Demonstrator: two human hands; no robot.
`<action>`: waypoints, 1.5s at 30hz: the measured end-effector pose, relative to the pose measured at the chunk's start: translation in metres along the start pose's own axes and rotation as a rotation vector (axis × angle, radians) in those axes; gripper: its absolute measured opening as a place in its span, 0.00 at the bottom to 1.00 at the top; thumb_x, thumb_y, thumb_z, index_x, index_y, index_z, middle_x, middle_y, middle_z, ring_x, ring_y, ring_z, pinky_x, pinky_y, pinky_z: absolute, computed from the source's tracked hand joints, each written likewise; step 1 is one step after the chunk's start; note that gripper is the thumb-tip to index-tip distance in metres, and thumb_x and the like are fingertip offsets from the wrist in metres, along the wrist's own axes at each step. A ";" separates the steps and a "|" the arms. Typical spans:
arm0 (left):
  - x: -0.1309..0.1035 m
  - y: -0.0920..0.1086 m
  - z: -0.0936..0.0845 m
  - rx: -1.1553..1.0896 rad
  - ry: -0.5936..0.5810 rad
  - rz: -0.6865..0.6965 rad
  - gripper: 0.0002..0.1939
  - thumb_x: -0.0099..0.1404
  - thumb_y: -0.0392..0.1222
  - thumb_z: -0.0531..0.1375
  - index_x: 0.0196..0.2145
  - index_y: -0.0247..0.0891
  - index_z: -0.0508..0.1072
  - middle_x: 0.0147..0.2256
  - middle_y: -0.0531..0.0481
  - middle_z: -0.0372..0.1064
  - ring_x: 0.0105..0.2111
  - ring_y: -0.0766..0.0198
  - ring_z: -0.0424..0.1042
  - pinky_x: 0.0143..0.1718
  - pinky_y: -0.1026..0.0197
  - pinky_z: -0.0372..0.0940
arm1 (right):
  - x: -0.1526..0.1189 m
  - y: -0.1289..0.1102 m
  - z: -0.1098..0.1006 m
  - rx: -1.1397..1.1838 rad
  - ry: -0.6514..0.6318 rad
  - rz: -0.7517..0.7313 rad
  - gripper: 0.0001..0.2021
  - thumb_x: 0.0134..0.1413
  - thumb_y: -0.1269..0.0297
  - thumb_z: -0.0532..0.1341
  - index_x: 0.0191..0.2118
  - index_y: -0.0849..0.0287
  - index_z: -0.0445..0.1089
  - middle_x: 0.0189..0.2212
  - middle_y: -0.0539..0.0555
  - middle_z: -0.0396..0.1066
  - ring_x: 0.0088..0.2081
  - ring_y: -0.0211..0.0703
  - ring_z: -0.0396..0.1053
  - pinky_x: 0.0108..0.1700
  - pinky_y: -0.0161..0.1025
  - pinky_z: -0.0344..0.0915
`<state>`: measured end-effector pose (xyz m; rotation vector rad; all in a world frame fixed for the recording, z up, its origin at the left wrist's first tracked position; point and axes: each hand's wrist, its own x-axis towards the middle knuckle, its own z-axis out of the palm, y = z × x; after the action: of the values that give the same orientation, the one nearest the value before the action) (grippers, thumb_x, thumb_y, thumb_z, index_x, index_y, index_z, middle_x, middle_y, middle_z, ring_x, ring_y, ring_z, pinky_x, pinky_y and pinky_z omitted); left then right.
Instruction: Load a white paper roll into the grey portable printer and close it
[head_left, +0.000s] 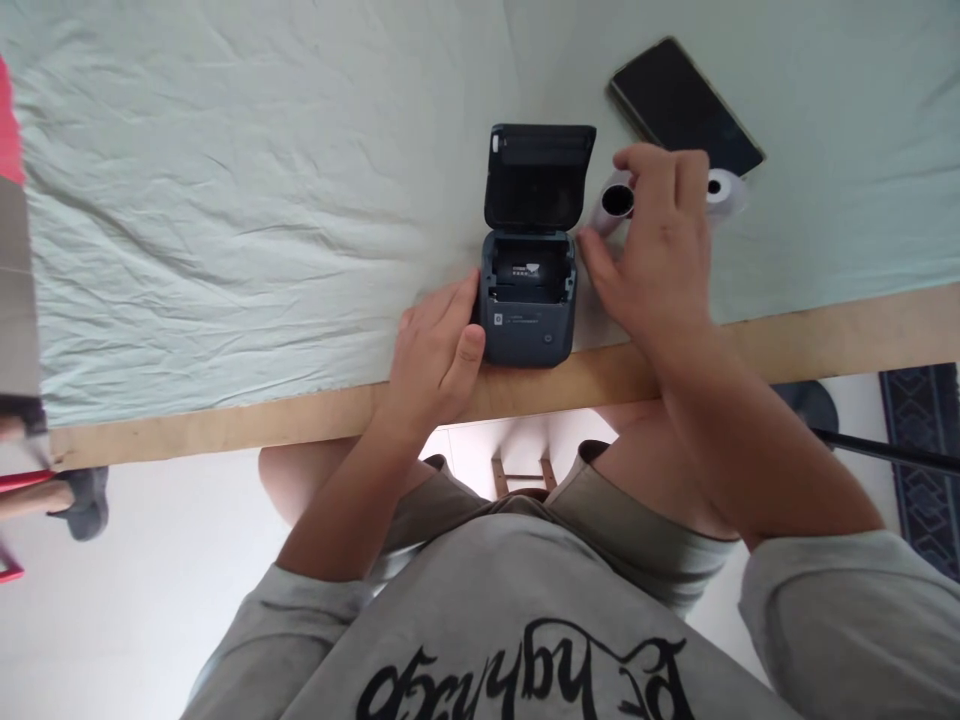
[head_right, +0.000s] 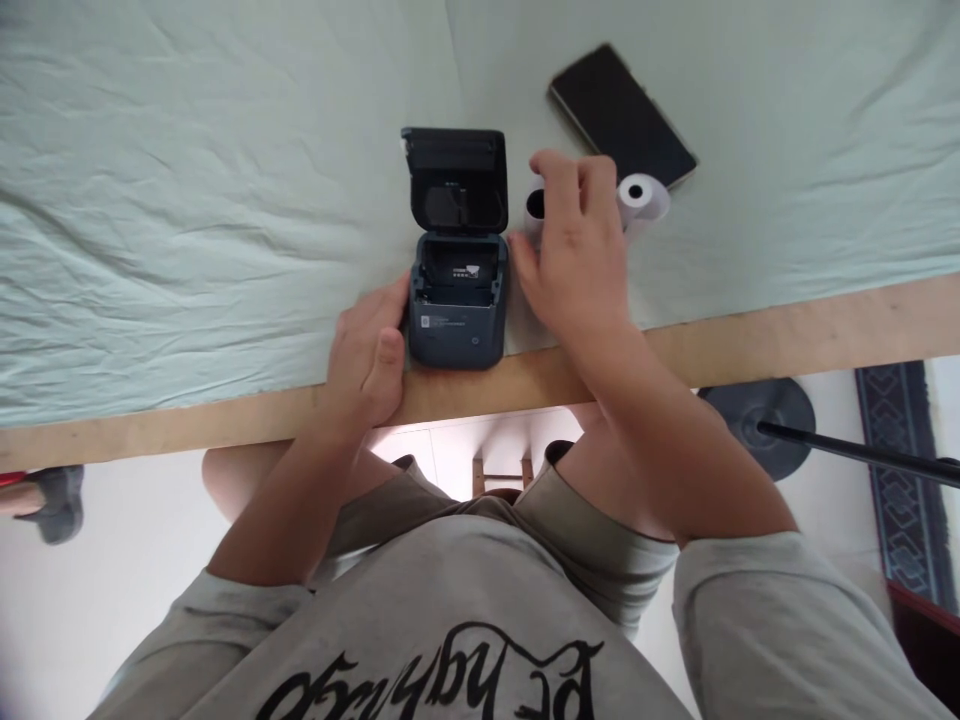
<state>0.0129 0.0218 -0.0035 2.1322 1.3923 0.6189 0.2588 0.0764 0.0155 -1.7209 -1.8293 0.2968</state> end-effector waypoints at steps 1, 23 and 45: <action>0.000 0.000 0.000 -0.003 -0.001 0.002 0.49 0.76 0.71 0.28 0.72 0.34 0.62 0.63 0.34 0.71 0.61 0.44 0.70 0.59 0.46 0.60 | 0.002 0.003 0.002 -0.002 -0.008 0.016 0.23 0.57 0.68 0.67 0.55 0.44 0.63 0.55 0.60 0.67 0.56 0.61 0.68 0.62 0.63 0.65; 0.001 0.002 0.000 0.009 0.006 -0.003 0.51 0.74 0.72 0.26 0.72 0.37 0.63 0.63 0.34 0.71 0.59 0.44 0.71 0.59 0.45 0.61 | -0.011 0.034 0.013 0.526 -0.046 -0.037 0.28 0.47 0.66 0.68 0.53 0.42 0.61 0.44 0.50 0.74 0.44 0.48 0.75 0.44 0.47 0.70; 0.001 0.002 0.000 0.024 0.003 -0.012 0.50 0.74 0.72 0.26 0.72 0.37 0.62 0.62 0.34 0.71 0.58 0.42 0.71 0.58 0.45 0.61 | -0.015 0.032 0.012 0.539 -0.135 -0.002 0.27 0.49 0.53 0.71 0.54 0.38 0.63 0.49 0.49 0.74 0.43 0.48 0.76 0.43 0.50 0.75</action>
<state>0.0149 0.0220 -0.0021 2.1410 1.4196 0.6034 0.2784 0.0688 -0.0159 -1.3443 -1.6419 0.8387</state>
